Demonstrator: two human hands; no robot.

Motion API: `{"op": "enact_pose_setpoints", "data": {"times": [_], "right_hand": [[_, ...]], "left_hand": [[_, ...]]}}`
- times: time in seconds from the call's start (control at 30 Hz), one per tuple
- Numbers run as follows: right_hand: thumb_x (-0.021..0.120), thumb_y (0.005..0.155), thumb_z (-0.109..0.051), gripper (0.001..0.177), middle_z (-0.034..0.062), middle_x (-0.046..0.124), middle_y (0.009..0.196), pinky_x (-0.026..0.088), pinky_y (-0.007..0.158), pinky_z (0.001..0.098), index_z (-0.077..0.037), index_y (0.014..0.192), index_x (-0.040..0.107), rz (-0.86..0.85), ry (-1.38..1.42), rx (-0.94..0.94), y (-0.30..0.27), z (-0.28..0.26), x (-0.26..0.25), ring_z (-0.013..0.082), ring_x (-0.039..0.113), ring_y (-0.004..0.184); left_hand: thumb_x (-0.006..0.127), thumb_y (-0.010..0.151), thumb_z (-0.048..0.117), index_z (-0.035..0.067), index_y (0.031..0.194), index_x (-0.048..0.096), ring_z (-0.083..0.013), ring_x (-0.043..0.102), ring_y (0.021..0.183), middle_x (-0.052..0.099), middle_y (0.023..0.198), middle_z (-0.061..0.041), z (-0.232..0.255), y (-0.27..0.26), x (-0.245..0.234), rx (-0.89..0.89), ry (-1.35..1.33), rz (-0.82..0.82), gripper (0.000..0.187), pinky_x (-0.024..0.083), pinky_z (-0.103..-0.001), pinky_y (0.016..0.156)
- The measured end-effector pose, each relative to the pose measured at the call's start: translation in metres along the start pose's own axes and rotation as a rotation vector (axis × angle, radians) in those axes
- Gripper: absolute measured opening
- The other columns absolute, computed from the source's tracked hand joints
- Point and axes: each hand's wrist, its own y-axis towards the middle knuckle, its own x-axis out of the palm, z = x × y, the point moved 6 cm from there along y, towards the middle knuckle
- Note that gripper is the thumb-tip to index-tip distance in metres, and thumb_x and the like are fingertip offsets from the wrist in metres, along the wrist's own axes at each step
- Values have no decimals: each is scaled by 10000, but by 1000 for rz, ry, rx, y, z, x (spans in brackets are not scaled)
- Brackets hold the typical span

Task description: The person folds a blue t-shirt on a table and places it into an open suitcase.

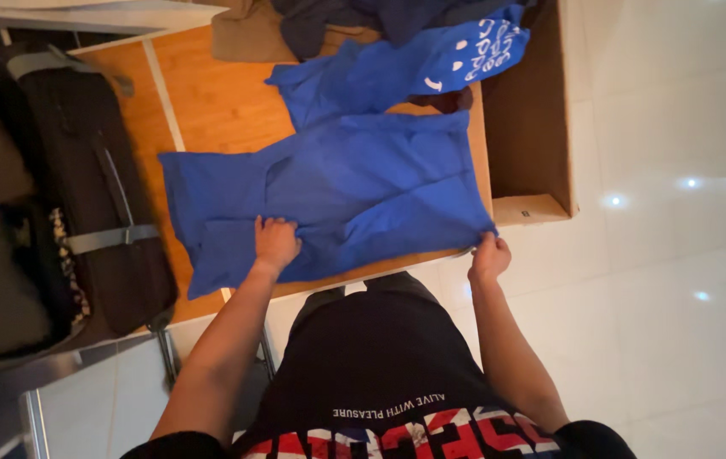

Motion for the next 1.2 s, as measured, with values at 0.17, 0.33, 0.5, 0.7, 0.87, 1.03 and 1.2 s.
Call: {"op": "enact_pose_setpoints", "data": {"times": [0.17, 0.33, 0.5, 0.7, 0.87, 1.03, 1.2], "right_hand": [[695, 869, -172, 275, 127, 611, 829, 491, 743, 425, 73, 946, 598, 228, -414, -95, -6, 3, -18, 282, 581, 786], [716, 808, -110, 470, 235, 571, 1190, 441, 983, 489, 44, 1230, 581, 114, -563, -712, -22, -73, 25, 402, 546, 1135], [688, 774, -60, 511, 171, 617, 1255, 447, 1007, 491, -81, 1281, 634, -375, -757, -998, -13, -115, 107, 393, 549, 1177], [756, 800, -168, 204, 68, 676, 995, 452, 843, 472, -189, 1001, 725, -417, -1174, -1043, 2, -113, 127, 298, 618, 1028], [776, 766, -231, 128, 68, 664, 874, 419, 815, 463, -153, 844, 711, -354, -1114, -1072, -9, -140, 120, 306, 617, 919], [766, 787, -210, 138, 92, 642, 896, 404, 814, 468, -133, 876, 694, -159, -1179, -1036, 0, -156, 114, 320, 609, 923], [718, 795, -165, 189, 104, 663, 986, 460, 850, 487, -135, 981, 718, -71, -937, -943, 25, -128, 78, 347, 623, 989]], "left_hand": [[732, 799, 220, 153, 1049, 762, -324, 607, 1210, 703, 1175, -109, 12, 7, 4, 31, 72, -18, 260, 279, -589, 1201], [807, 713, 239, 129, 1052, 731, -333, 610, 1170, 701, 1133, -115, 36, 13, -14, 87, -14, -65, 365, 262, -598, 1166], [791, 765, 257, 171, 1028, 745, -304, 654, 1125, 724, 1083, -86, 38, 19, 2, 148, -117, -53, 280, 305, -580, 1169], [724, 799, 247, 154, 875, 752, -324, 671, 1100, 752, 894, -96, 26, 20, 18, 176, -242, 133, 123, 380, -591, 1087], [728, 779, 315, 113, 860, 710, -363, 677, 905, 725, 899, -119, 21, 11, -6, 30, -367, 105, 219, 462, -535, 1015], [709, 840, 340, 88, 911, 688, -347, 680, 963, 720, 964, -124, 21, 9, -31, -127, -387, 113, 263, 516, -492, 974], [780, 723, 196, 79, 1041, 694, -331, 601, 1084, 652, 1060, -116, 61, -5, -71, 97, -166, 522, 349, 408, -528, 1056]]}}
